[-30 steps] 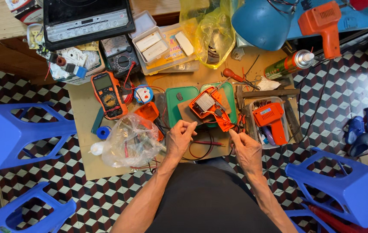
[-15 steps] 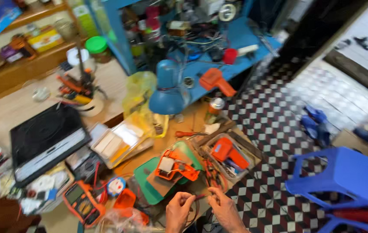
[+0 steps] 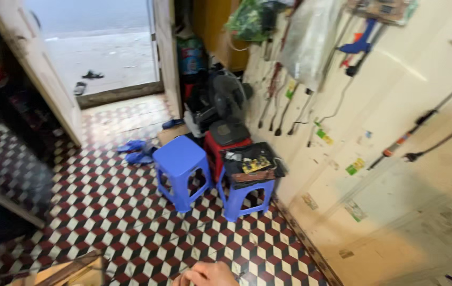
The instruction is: The person works at a cluttered workbench, handling wires and an orange handheld device. They connect wires to the device, use a multimeter to test connections, and retrieve a bag of spare wires from a wall hook to continue the repair.
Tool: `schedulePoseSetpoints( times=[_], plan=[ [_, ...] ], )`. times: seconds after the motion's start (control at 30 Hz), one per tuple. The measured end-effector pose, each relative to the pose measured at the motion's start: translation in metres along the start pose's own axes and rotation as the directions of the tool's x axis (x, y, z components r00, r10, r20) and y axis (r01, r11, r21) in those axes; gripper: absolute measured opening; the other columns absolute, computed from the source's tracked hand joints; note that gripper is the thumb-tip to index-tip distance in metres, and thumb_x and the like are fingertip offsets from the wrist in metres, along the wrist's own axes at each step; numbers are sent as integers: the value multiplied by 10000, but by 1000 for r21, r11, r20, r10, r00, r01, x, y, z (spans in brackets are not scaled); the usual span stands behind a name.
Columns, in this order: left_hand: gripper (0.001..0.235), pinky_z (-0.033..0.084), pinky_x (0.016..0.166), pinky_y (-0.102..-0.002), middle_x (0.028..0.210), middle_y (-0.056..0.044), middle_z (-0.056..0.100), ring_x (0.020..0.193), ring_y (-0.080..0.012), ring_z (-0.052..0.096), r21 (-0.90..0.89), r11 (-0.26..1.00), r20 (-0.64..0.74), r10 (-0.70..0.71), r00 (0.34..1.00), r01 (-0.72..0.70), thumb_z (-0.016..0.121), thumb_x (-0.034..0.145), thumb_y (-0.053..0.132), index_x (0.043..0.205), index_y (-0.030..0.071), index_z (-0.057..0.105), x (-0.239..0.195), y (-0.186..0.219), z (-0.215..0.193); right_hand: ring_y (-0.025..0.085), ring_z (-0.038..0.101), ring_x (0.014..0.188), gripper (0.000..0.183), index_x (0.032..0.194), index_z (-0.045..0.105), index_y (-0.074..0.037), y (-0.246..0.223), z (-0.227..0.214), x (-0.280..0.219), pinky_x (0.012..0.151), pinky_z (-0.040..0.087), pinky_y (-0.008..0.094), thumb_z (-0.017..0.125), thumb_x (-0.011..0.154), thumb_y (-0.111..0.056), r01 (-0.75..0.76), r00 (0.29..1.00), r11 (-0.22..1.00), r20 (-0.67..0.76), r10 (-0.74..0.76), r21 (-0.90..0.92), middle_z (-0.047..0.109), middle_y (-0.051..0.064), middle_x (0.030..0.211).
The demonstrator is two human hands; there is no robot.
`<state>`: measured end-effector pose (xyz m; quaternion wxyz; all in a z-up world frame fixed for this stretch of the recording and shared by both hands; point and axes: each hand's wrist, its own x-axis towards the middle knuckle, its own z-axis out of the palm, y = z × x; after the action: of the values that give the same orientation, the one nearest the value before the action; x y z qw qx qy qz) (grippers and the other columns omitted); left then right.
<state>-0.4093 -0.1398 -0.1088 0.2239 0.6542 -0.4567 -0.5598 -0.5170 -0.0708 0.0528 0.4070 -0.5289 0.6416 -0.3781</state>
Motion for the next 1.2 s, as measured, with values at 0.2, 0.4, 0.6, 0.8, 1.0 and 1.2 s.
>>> schedulePoseSetpoints(
  times=[0.2,0.4,0.6,0.8,1.0,1.2],
  plan=[
    [365,550,940,-310,1039,-90,823,1018,-186,784,106,973,468,135,874,-207,660,932,336,1204,105,734,-64,50,125,119,603,548,557,783,771,45,9,-135,-64,539,464,267,557,1035,-404,-244,863,909,-352,362,337,679,94,605],
    [340,591,811,-298,1026,-60,813,916,-161,778,-14,898,672,333,661,-439,632,919,240,1203,78,727,-127,149,192,116,562,541,419,1147,709,-26,17,-219,-91,489,449,264,481,1011,-349,-108,666,896,-637,387,431,669,60,650],
    [344,589,807,-270,928,-115,829,868,-126,771,-6,922,780,246,575,-386,675,935,256,1234,98,738,-122,207,235,114,650,766,484,1360,599,-9,9,-361,-85,651,529,255,635,967,-288,179,375,931,-897,233,317,709,93,972],
    [352,617,785,-312,943,-104,791,846,-157,752,-126,951,841,253,478,-282,693,915,226,1235,84,736,-38,212,284,398,392,1432,1156,1598,128,-70,-29,-570,-76,1143,407,554,792,794,-569,606,156,780,-985,76,156,293,222,1551],
    [368,610,764,-309,961,-105,804,839,-158,760,-164,939,815,301,495,-302,696,913,236,1224,45,742,6,262,296,338,571,1297,863,1447,440,-65,-72,-662,-52,1124,523,569,841,792,-458,860,81,508,-996,-48,45,535,167,1417],
    [468,604,880,-305,1160,-93,780,974,-167,767,-289,856,864,426,268,-429,675,902,321,1280,46,687,-75,412,292,312,663,1170,557,1287,598,-134,-124,-676,-71,1027,593,553,796,825,-375,801,10,591,-985,-174,-96,646,121,1259]
  ],
)
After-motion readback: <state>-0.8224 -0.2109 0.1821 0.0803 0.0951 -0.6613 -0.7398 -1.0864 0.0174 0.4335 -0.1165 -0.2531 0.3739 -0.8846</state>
